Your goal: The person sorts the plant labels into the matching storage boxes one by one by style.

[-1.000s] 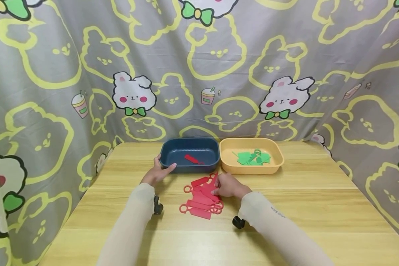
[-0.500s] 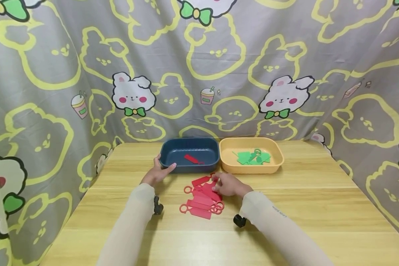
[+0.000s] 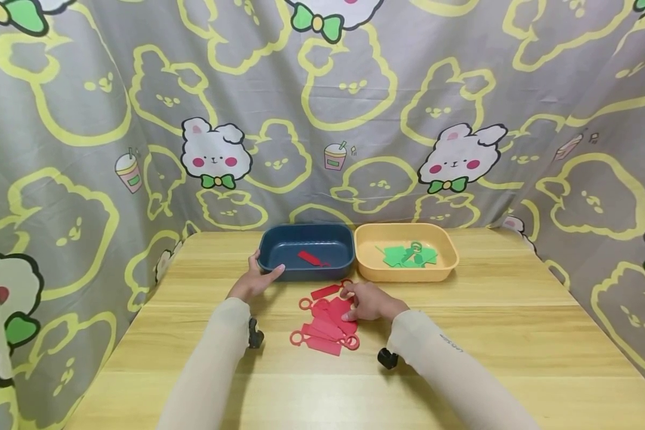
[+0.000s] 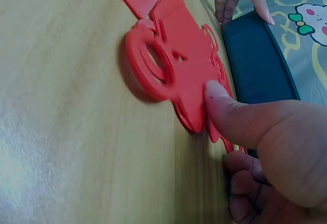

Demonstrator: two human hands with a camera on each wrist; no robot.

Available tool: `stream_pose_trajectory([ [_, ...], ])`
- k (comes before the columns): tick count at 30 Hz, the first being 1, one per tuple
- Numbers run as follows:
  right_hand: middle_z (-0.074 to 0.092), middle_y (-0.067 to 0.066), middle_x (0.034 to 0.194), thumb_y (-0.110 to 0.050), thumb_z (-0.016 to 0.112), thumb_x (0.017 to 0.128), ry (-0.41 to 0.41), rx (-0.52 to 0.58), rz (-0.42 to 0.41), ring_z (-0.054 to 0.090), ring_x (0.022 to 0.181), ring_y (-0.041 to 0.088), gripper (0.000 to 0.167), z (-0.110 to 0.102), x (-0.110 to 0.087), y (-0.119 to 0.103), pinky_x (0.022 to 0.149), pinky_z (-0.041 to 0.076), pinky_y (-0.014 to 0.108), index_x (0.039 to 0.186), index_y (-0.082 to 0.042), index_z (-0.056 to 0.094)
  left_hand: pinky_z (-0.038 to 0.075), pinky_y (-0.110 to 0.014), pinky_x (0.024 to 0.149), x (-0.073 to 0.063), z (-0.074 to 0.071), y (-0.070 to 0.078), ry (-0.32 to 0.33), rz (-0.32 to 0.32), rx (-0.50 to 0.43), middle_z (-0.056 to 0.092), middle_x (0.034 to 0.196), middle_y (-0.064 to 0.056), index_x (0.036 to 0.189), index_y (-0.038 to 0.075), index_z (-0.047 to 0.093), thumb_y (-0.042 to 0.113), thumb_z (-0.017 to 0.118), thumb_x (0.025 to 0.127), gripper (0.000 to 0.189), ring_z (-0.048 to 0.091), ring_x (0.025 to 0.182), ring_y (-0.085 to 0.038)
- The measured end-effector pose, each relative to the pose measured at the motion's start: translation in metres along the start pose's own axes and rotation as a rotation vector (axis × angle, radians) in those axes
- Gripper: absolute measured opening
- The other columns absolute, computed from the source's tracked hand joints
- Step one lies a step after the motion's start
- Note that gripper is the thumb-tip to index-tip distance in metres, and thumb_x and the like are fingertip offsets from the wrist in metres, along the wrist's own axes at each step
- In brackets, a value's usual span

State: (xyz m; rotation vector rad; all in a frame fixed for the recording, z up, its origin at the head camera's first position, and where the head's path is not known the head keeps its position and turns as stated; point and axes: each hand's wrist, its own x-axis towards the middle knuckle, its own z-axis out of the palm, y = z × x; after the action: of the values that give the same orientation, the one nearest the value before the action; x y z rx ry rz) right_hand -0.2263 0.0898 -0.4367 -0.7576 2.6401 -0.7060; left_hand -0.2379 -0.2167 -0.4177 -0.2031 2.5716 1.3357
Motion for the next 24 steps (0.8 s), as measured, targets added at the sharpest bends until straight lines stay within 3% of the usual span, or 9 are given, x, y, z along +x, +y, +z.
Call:
stream_pose_trajectory([
  [3,0.061,-0.002,0.088,-0.030,0.084,0.076,-0.001,0.003,-0.017,0.053,0.076,0.015,0.052,-0.0003,0.0001,0.0007,0.073,0.047,0.031,0.120,-0.010,0.065,0.030,-0.054,0.106,-0.0006,-0.0003,0.0007,0.003,-0.005,0.010,0.030,0.145,-0.038,0.151,0.022,-0.011,0.061,0.056,0.090,0.100,0.043,0.123,-0.050],
  [8,0.059,-0.001,0.080,-0.029,0.083,0.078,-0.011,0.005,-0.046,0.052,0.074,0.015,0.048,-0.0020,-0.0011,0.0040,0.071,0.046,0.031,0.119,-0.011,0.066,0.031,-0.054,0.105,-0.0006,-0.0007,0.0000,0.004,-0.007,0.023,0.032,0.143,-0.039,0.151,0.022,-0.011,0.063,0.056,0.089,0.101,0.044,0.122,-0.050],
  [14,0.053,-0.002,0.071,-0.020,0.085,0.075,0.019,0.000,-0.101,0.049,0.069,0.014,0.035,-0.0019,-0.0010,0.0087,0.068,0.043,0.031,0.103,-0.011,0.066,0.032,-0.055,0.104,-0.0010,-0.0011,-0.0001,0.001,-0.001,0.033,0.033,0.143,-0.039,0.151,0.022,-0.011,0.063,0.055,0.090,0.100,0.047,0.120,-0.050],
  [18,0.053,-0.002,0.070,-0.021,0.085,0.075,0.036,0.001,-0.096,0.049,0.067,0.013,0.030,-0.0011,-0.0010,0.0077,0.067,0.043,0.029,0.092,-0.010,0.064,0.031,-0.055,0.105,-0.0007,-0.0008,-0.0007,-0.004,-0.005,0.026,0.030,0.145,-0.038,0.152,0.022,-0.013,0.064,0.055,0.089,0.101,0.044,0.123,-0.051],
  [22,0.054,-0.003,0.070,-0.020,0.081,0.080,0.037,0.007,-0.085,0.050,0.067,0.013,0.022,-0.0031,-0.0033,0.0059,0.067,0.044,0.030,0.088,-0.010,0.063,0.027,-0.056,0.107,-0.0004,-0.0008,-0.0011,-0.008,-0.010,0.008,0.025,0.148,-0.038,0.152,0.022,-0.014,0.063,0.056,0.089,0.102,0.037,0.128,-0.052],
  [24,0.056,-0.003,0.072,-0.017,0.077,0.084,0.034,0.008,-0.075,0.051,0.069,0.014,0.016,-0.0050,-0.0050,0.0056,0.068,0.045,0.031,0.089,-0.010,0.063,0.029,-0.055,0.106,-0.0008,-0.0012,-0.0009,-0.007,-0.008,0.020,0.027,0.147,-0.038,0.152,0.023,-0.014,0.066,0.055,0.088,0.103,0.041,0.126,-0.051],
])
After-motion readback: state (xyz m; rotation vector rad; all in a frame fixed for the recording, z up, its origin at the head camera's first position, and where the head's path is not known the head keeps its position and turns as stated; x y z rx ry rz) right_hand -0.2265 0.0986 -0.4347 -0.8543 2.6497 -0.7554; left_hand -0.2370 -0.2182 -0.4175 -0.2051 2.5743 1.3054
